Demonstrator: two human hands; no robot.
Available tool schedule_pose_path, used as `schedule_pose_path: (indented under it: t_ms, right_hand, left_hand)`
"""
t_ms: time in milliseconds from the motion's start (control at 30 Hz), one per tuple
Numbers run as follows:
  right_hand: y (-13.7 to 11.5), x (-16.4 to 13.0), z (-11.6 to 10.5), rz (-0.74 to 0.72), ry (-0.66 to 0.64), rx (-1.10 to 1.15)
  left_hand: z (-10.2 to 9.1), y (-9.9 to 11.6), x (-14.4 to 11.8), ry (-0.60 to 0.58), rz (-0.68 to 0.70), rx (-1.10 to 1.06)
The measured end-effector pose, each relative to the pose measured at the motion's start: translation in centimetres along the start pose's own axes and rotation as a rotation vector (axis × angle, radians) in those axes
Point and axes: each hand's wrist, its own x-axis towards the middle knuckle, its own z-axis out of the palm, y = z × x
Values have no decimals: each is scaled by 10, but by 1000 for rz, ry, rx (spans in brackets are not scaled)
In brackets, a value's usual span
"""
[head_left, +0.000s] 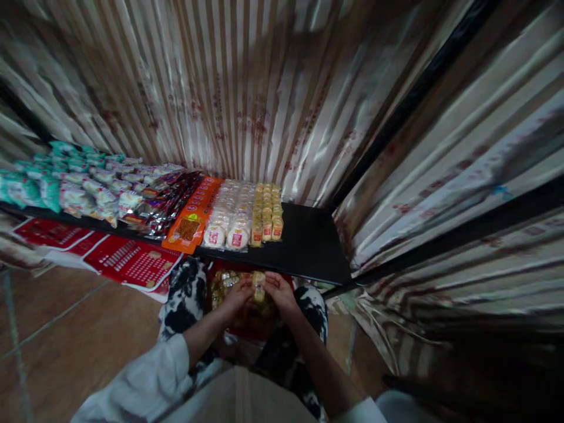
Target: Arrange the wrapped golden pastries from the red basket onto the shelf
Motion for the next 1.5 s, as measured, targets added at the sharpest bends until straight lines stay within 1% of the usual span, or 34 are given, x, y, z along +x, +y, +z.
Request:
schedule_pose_path:
  t_ms: [67, 133, 200, 300, 367, 433, 500, 567, 667, 767, 833, 933, 1033, 1167, 1300, 1367, 1500]
  right_hand:
    - [-2, -1, 1, -19, 56, -11]
    - [-5, -4, 2, -45, 102, -44]
    - [-10, -8, 4, -74, 110, -79]
    - [-19, -16, 5, -95, 45, -51]
    - [-26, -22, 6, -87, -18, 27]
    - [-30, -27, 6, -69, -74, 97]
    - [-33, -31, 6, -58, -106, 127]
    - [-33, -32, 6, -52, -98, 133]
    - [-32, -30, 5, -27, -24, 155]
    - [-32, -26, 2, 10, 34, 221]
    - [-33, -26, -1, 27, 30, 256]
    - [-35, -26, -4, 53, -11, 278]
    - [-36, -26, -5, 83, -30, 282]
    - [-38, -24, -11, 31, -50, 209]
    - [-47, -15, -25, -22, -95, 22]
    - [-53, -9, -34, -60, -113, -56]
    - [-64, 3, -47, -108, -174, -106]
  left_hand:
    - [3, 3, -1, 15, 20, 39]
    - [6, 5, -1, 35, 74, 117]
    - [10, 7, -1, 58, 152, 219]
    - [14, 10, -2, 127, 329, 463]
    - [14, 12, -4, 206, 475, 698]
    - [13, 13, -6, 261, 591, 926]
    - [12, 13, -7, 270, 662, 1091]
    - [12, 13, -8, 256, 704, 1186]
    - [13, 13, -8, 239, 758, 1227]
    - [13, 17, -6, 230, 823, 1195]
    - [10, 20, -4, 242, 851, 1140]
    - [8, 24, 2, 271, 849, 1060]
    - [7, 27, 8, 254, 834, 1006]
    - [9, 36, 14, 186, 814, 1005]
    - [13, 46, 19, 33, 838, 1069]
    - [17, 50, 23, -23, 862, 1110]
    - [26, 54, 35, -55, 919, 1175]
